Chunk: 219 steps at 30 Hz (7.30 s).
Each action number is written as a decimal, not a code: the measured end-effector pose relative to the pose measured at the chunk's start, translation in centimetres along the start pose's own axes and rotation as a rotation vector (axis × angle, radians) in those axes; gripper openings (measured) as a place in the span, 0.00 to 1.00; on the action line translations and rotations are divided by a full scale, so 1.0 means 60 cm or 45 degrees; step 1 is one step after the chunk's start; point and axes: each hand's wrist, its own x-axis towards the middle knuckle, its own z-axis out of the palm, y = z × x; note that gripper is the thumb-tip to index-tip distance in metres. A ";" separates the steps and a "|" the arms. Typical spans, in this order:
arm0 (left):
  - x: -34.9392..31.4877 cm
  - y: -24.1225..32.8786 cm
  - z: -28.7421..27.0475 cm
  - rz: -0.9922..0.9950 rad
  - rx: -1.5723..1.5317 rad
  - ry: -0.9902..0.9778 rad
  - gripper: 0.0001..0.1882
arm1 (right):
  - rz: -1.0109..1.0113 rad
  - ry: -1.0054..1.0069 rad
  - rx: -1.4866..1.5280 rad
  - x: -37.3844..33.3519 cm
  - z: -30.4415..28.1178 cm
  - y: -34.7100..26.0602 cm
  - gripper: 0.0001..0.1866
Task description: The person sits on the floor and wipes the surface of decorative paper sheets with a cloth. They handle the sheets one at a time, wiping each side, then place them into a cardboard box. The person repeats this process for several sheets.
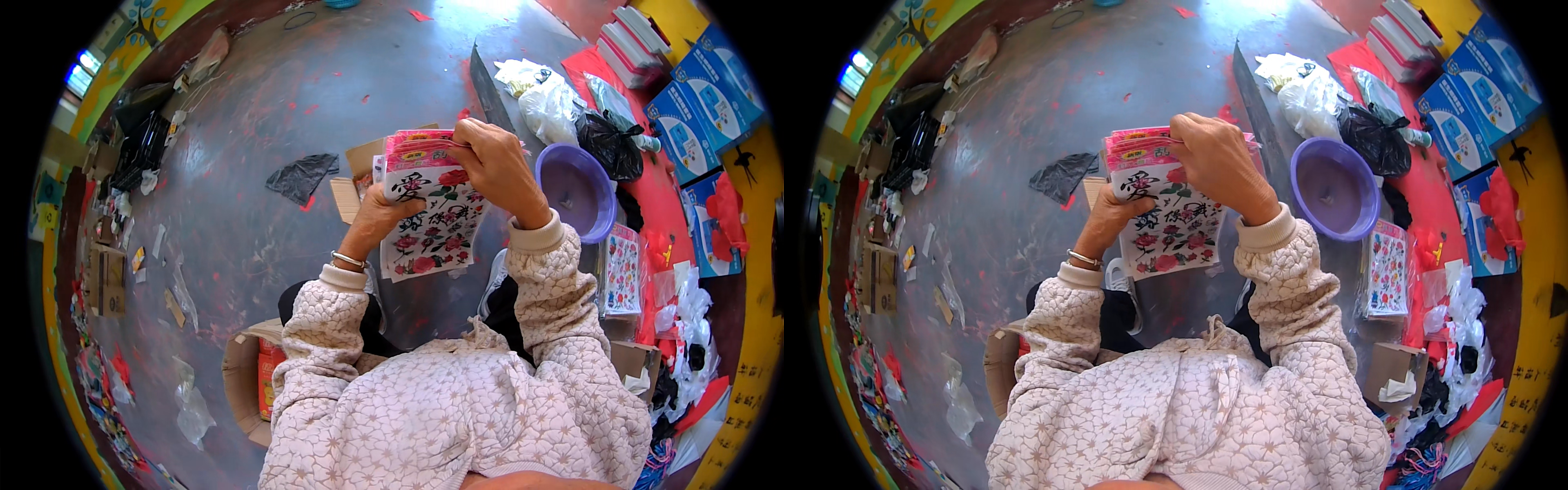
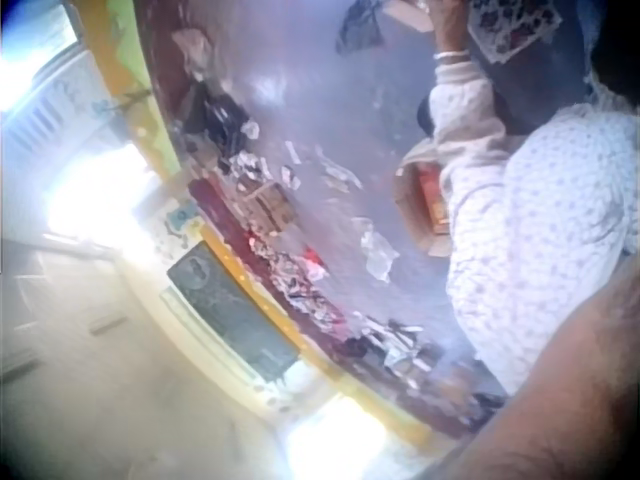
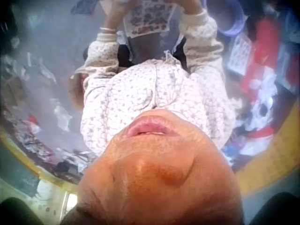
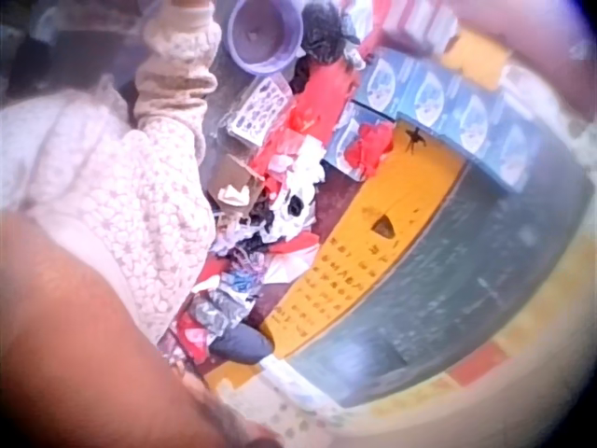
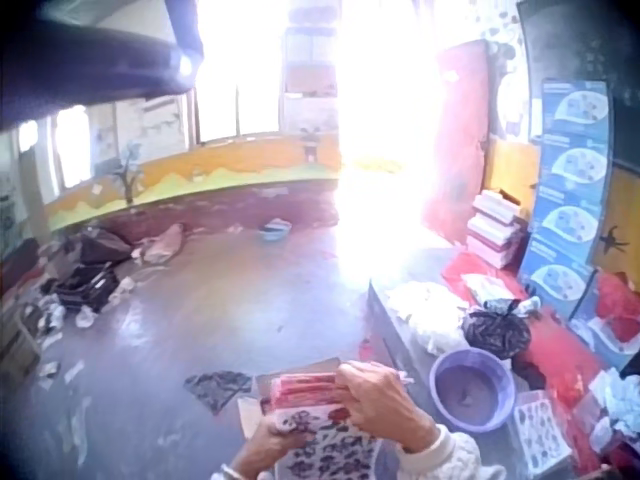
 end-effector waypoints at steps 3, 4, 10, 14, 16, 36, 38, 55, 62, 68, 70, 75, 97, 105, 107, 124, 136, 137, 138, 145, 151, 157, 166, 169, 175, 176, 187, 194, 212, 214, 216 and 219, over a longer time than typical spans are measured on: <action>0.003 -0.002 -0.001 0.026 0.005 0.011 0.11 | -0.006 0.035 0.000 -0.001 0.005 -0.001 0.06; 0.003 -0.003 -0.003 0.021 0.008 0.013 0.11 | -0.015 0.055 -0.007 -0.001 0.008 -0.002 0.06; 0.005 -0.001 0.005 -0.058 -0.123 0.078 0.11 | -0.177 0.166 -0.098 0.003 0.027 -0.003 0.06; 0.004 -0.004 0.002 -0.078 -0.129 0.059 0.11 | -0.180 0.169 -0.061 0.004 0.025 -0.003 0.09; 0.004 0.000 0.004 -0.069 -0.155 0.062 0.12 | -0.204 0.184 -0.069 0.003 0.028 -0.002 0.09; 0.008 -0.004 0.015 -0.053 0.006 0.137 0.10 | -0.212 0.195 -0.131 -0.005 0.047 -0.003 0.10; 0.012 -0.001 0.020 -0.026 0.031 0.122 0.09 | -0.172 0.180 -0.158 -0.006 0.046 -0.007 0.07; 0.013 -0.003 -0.009 0.024 -0.077 0.292 0.13 | 0.550 0.365 1.162 -0.008 0.008 0.074 0.25; 0.007 0.012 0.001 0.055 -0.149 0.194 0.14 | 0.494 0.183 0.908 -0.003 0.041 0.033 0.15; 0.011 0.017 -0.011 0.069 -0.112 0.201 0.12 | 0.613 0.225 0.956 -0.008 0.045 0.049 0.14; 0.010 0.022 -0.001 0.076 -0.068 0.243 0.12 | 0.571 0.271 0.950 -0.006 0.050 0.045 0.14; 0.010 0.025 0.003 0.067 -0.028 0.193 0.11 | 0.620 0.250 0.924 -0.005 0.046 0.040 0.14; 0.008 0.018 0.005 0.221 0.263 0.209 0.10 | -0.149 0.270 -0.202 -0.002 0.028 -0.018 0.06; 0.010 0.005 0.003 0.150 0.144 0.148 0.11 | 0.029 0.003 -0.026 -0.007 0.020 -0.006 0.06; 0.010 0.000 0.002 0.142 0.141 0.138 0.10 | 0.013 0.034 -0.013 -0.006 0.017 -0.005 0.07; 0.007 0.007 0.013 0.047 0.022 0.090 0.12 | 0.006 0.236 -0.089 -0.006 0.041 -0.002 0.07; 0.008 0.008 0.009 0.017 0.023 0.058 0.13 | 0.127 0.140 -0.029 -0.009 0.037 0.002 0.07; 0.007 0.009 0.007 -0.010 0.030 0.061 0.13 | 0.124 0.148 -0.024 -0.009 0.036 0.003 0.07; 0.007 0.010 0.005 -0.035 0.035 0.062 0.13 | 0.124 0.151 -0.026 -0.009 0.034 0.004 0.07; 0.007 0.017 0.006 -0.036 0.127 0.034 0.12 | 0.127 0.213 -0.021 -0.008 0.030 0.005 0.07; 0.005 0.026 0.006 -0.035 0.177 0.039 0.11 | 0.087 0.294 -0.043 -0.009 0.033 0.003 0.07; 0.009 0.033 -0.006 -0.069 0.183 -0.023 0.09 | 0.033 0.343 -0.088 -0.011 0.037 0.002 0.06; 0.007 0.021 -0.004 0.025 0.063 0.153 0.07 | -0.009 0.417 -0.061 -0.011 0.038 -0.003 0.03; 0.012 0.010 -0.005 0.045 0.119 0.083 0.09 | 0.018 0.494 -0.005 -0.011 0.043 -0.005 0.01; 0.008 0.012 -0.005 0.026 0.012 0.054 0.11 | -0.023 0.365 -0.075 -0.014 0.037 0.000 0.04; 0.009 0.015 -0.003 0.029 0.000 0.064 0.11 | -0.017 0.348 -0.070 -0.014 0.036 0.000 0.03; 0.016 0.030 -0.009 0.048 0.039 0.035 0.17 | -0.011 0.343 -0.030 -0.013 0.032 0.000 0.02; 0.020 0.038 -0.008 0.012 0.201 0.038 0.21 | -0.089 0.314 -0.081 -0.011 0.041 -0.006 0.05; 0.017 -0.013 -0.027 -0.017 -0.184 0.237 0.06 | -0.008 0.385 0.178 -0.002 -0.019 -0.005 0.24; 0.022 0.002 -0.030 0.024 -0.263 0.281 0.06 | 0.074 0.547 0.537 -0.002 -0.060 0.028 0.31; 0.023 0.021 -0.016 0.046 -0.430 0.292 0.06 | 0.208 0.481 0.946 -0.017 -0.075 0.069 0.34; 0.025 0.026 -0.020 0.082 -0.411 0.307 0.06 | 0.509 0.161 1.330 -0.041 -0.037 0.101 0.32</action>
